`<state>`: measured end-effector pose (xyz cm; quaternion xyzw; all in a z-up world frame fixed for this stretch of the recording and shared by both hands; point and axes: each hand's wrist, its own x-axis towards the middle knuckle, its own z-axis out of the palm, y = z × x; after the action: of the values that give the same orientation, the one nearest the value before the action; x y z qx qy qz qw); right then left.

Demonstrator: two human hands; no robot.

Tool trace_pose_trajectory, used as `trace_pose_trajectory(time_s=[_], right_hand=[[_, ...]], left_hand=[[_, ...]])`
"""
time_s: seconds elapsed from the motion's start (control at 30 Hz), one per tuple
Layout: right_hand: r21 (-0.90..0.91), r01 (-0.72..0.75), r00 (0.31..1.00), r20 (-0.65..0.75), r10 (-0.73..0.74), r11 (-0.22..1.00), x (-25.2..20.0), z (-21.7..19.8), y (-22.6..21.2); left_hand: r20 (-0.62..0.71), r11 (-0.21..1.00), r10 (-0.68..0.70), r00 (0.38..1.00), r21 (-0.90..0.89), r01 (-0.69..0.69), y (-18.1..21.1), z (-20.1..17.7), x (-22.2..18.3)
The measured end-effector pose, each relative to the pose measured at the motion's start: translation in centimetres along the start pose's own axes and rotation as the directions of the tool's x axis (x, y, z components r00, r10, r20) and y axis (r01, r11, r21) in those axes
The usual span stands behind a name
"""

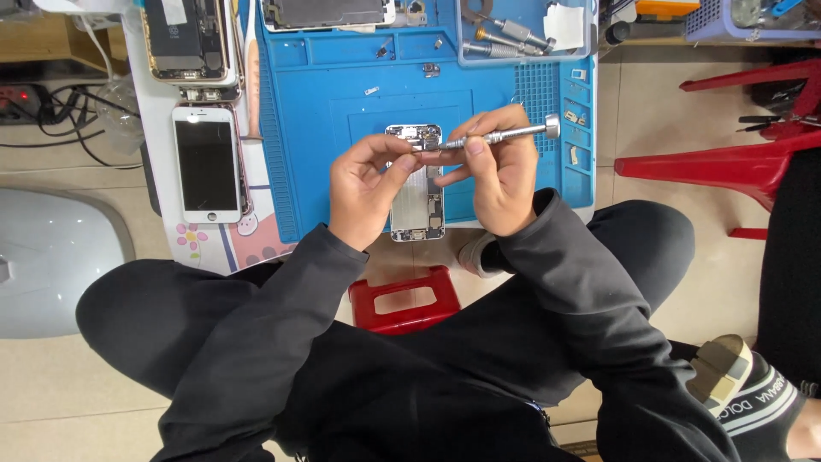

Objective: The person is repairing a smartphone by working on its internal components. They use tweezers to handle small parts and a screwdriver to tighten screws on the device's frame, which is placed on a blue work mat.

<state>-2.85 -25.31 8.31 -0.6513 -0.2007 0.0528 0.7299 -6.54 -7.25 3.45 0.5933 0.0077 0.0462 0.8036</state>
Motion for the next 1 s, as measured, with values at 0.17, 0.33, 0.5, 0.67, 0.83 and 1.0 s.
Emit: trace_pose_trajectory(time_s=[0.17,0.33,0.5,0.67,0.83,1.0], right_hand=[[0.019,0.051,0.994,-0.100,-0.049,0.999,0.6,0.0,1.3],[-0.021,0.030,0.994,-0.102,-0.032,0.999,1.2,-0.5,2.5],[-0.418,0.056,0.995,0.100,-0.016,0.907,2.0,-1.3,4.4],[-0.572,0.059,0.986,0.159,0.040,0.818,3.1,-0.4,5.1],[-0.630,0.099,0.974,0.221,0.055,0.770,3.7,-0.1,5.3],[-0.635,0.159,0.958,0.285,0.039,0.756,3.9,-0.5,5.6]], left_hand=[[0.014,0.997,0.007,1.000,-0.076,-0.006,-0.8,-0.3,0.5],[0.034,0.779,0.161,0.986,0.609,-0.148,0.8,-1.9,0.7],[0.168,0.114,0.122,0.978,0.977,-0.182,-0.8,-3.2,0.4],[0.227,-0.004,0.152,0.962,0.974,-0.229,-0.9,-3.0,0.4],[0.235,-0.049,0.171,0.957,0.972,-0.230,-1.4,-2.9,0.3],[0.245,-0.070,0.169,0.955,0.969,-0.236,-1.7,-2.9,0.0]])
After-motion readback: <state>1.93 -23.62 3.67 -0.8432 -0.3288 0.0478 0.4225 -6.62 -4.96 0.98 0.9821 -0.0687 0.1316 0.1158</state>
